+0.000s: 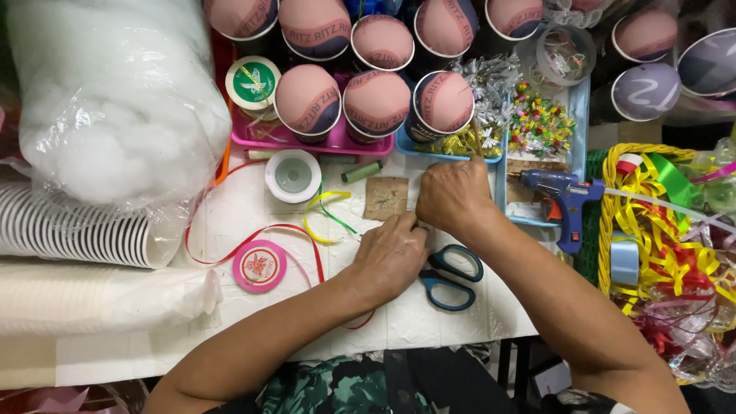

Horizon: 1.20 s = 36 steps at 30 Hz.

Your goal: Assembling small decorative components by tying thread around a bead and trimming the excess with scissors.

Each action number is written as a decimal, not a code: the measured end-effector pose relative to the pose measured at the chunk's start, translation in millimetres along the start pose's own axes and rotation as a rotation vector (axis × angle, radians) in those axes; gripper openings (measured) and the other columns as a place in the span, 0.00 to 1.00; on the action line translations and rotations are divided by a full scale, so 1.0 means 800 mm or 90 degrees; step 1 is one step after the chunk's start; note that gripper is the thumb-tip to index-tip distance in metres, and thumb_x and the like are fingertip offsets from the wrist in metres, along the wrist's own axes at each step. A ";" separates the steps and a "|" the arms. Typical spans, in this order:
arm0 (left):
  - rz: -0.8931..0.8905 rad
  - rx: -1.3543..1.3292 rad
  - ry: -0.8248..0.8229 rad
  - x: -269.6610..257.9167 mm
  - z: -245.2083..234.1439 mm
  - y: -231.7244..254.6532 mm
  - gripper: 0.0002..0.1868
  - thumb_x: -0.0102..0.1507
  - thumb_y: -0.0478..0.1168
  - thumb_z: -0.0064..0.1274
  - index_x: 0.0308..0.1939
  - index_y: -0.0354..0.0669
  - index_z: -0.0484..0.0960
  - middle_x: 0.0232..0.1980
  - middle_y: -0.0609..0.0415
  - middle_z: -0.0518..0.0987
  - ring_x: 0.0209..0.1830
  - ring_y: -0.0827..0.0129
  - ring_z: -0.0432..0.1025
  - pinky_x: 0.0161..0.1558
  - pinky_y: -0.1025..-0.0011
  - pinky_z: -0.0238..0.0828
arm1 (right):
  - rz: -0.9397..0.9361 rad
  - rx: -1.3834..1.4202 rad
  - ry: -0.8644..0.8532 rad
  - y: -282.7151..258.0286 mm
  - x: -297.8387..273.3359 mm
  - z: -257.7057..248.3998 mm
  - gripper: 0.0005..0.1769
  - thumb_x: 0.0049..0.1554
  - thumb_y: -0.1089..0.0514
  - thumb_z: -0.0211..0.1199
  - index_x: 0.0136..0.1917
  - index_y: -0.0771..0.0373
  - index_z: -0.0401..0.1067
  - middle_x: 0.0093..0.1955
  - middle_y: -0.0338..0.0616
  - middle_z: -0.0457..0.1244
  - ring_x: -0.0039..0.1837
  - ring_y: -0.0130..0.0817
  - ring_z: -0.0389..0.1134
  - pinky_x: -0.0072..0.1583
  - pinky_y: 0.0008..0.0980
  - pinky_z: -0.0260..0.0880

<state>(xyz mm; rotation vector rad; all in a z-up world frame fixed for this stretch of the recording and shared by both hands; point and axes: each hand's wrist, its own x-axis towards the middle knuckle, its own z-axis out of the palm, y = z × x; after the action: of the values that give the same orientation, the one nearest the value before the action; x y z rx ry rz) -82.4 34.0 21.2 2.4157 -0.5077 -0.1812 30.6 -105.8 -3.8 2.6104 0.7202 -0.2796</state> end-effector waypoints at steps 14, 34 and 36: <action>0.017 -0.021 0.010 -0.016 -0.022 -0.008 0.14 0.64 0.43 0.53 0.47 0.37 0.83 0.44 0.44 0.77 0.43 0.51 0.77 0.36 0.58 0.77 | 0.052 0.100 0.143 -0.005 -0.035 -0.020 0.12 0.52 0.51 0.51 0.38 0.59 0.72 0.31 0.40 0.67 0.39 0.50 0.74 0.46 0.54 0.62; -0.074 -0.691 0.072 0.079 -0.029 -0.038 0.09 0.62 0.34 0.59 0.44 0.33 0.86 0.29 0.45 0.84 0.27 0.71 0.77 0.27 0.78 0.77 | 0.015 1.482 0.334 0.079 -0.059 -0.049 0.04 0.62 0.61 0.57 0.46 0.63 0.64 0.44 0.63 0.69 0.46 0.45 0.76 0.36 0.22 0.70; -0.110 -0.648 0.050 0.070 -0.037 -0.042 0.09 0.62 0.35 0.59 0.43 0.35 0.87 0.29 0.45 0.85 0.26 0.71 0.78 0.20 0.81 0.76 | 0.004 1.564 0.296 0.090 -0.062 -0.052 0.04 0.65 0.61 0.55 0.48 0.62 0.63 0.40 0.64 0.69 0.43 0.48 0.77 0.33 0.23 0.72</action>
<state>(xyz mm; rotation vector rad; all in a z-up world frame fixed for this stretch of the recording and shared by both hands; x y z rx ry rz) -12.9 51.8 23.0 1.4534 -0.1020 -0.3230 29.8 -165.4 72.7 5.0750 0.2217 -1.0670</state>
